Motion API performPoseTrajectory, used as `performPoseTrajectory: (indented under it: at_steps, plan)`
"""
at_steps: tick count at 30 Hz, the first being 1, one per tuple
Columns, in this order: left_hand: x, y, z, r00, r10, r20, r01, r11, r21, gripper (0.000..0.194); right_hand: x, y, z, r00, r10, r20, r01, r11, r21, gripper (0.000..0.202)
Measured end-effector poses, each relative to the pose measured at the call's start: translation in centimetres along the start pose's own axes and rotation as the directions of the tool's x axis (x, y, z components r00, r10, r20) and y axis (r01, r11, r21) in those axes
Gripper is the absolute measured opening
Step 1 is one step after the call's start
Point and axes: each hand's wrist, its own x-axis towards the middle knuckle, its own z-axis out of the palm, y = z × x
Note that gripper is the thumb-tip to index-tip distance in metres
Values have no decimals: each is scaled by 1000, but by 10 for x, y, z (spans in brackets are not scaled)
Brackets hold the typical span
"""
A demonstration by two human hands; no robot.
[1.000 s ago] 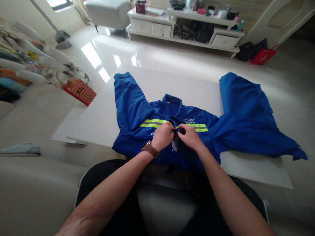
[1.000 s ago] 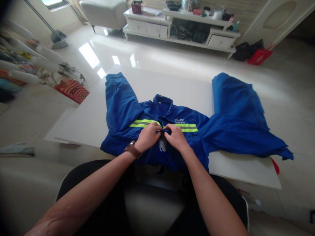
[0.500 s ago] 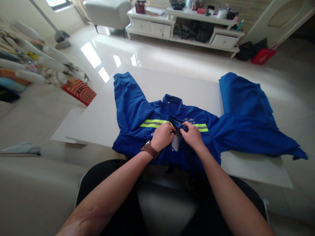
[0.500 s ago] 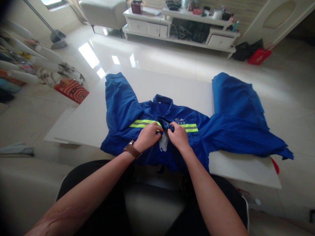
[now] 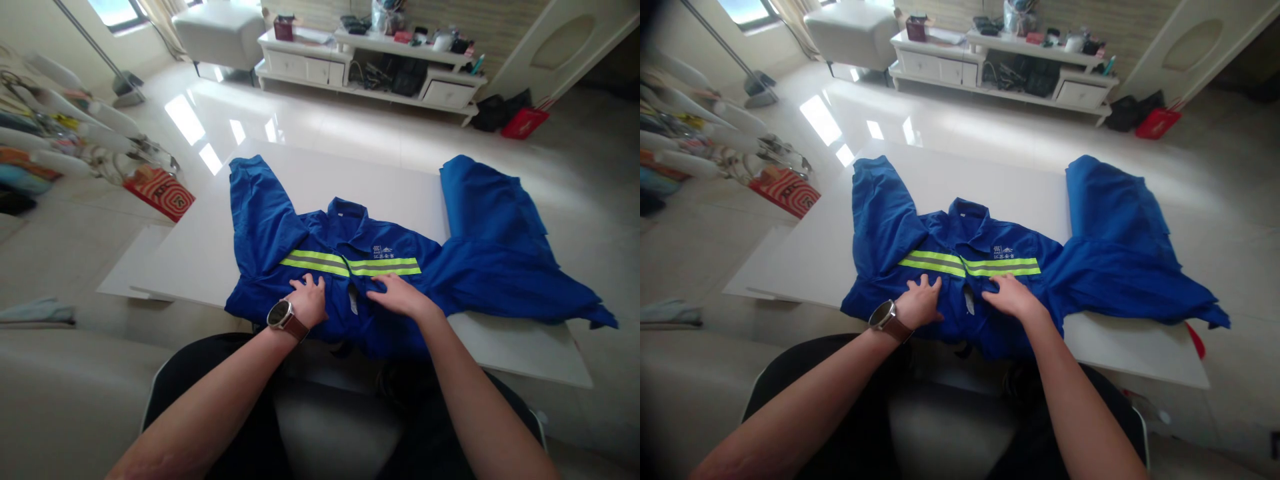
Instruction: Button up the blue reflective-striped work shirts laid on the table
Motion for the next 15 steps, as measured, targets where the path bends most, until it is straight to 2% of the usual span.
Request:
performPoseTrajectory:
  at_steps: [3, 5, 6, 9, 11, 13, 15]
  plan:
    - [6, 4, 12, 1000, -17, -5, 17, 1000, 16, 112, -2, 12, 8, 988, 10, 156, -2, 999, -52, 93]
    - [20, 2, 11, 1000, -2, -19, 2, 1000, -4, 114, 7, 17, 12, 992, 9, 126, -4, 999, -37, 100]
    - [28, 0, 7, 1000, 13, -26, -13, 999, -30, 112, 13, 17, 13, 998, 4, 63, -3, 1000, -18, 100]
    - [50, -10, -8, 990, 99, -97, -111, 986, -126, 94, 29, 12, 9, 980, -24, -195, 35, 998, 48, 89]
    - [54, -16, -18, 971, 163, -172, -188, 972, -141, 82, 30, 7, 4, 956, -19, -293, 34, 998, 47, 80]
    - [48, -22, -23, 962, 177, -208, -205, 971, -124, 70, 22, 2, -1, 958, 10, -287, -8, 1000, 7, 76]
    - [35, -24, -21, 977, 159, -140, -174, 979, -104, 56, 7, 2, -3, 983, 16, -181, -21, 999, -25, 77]
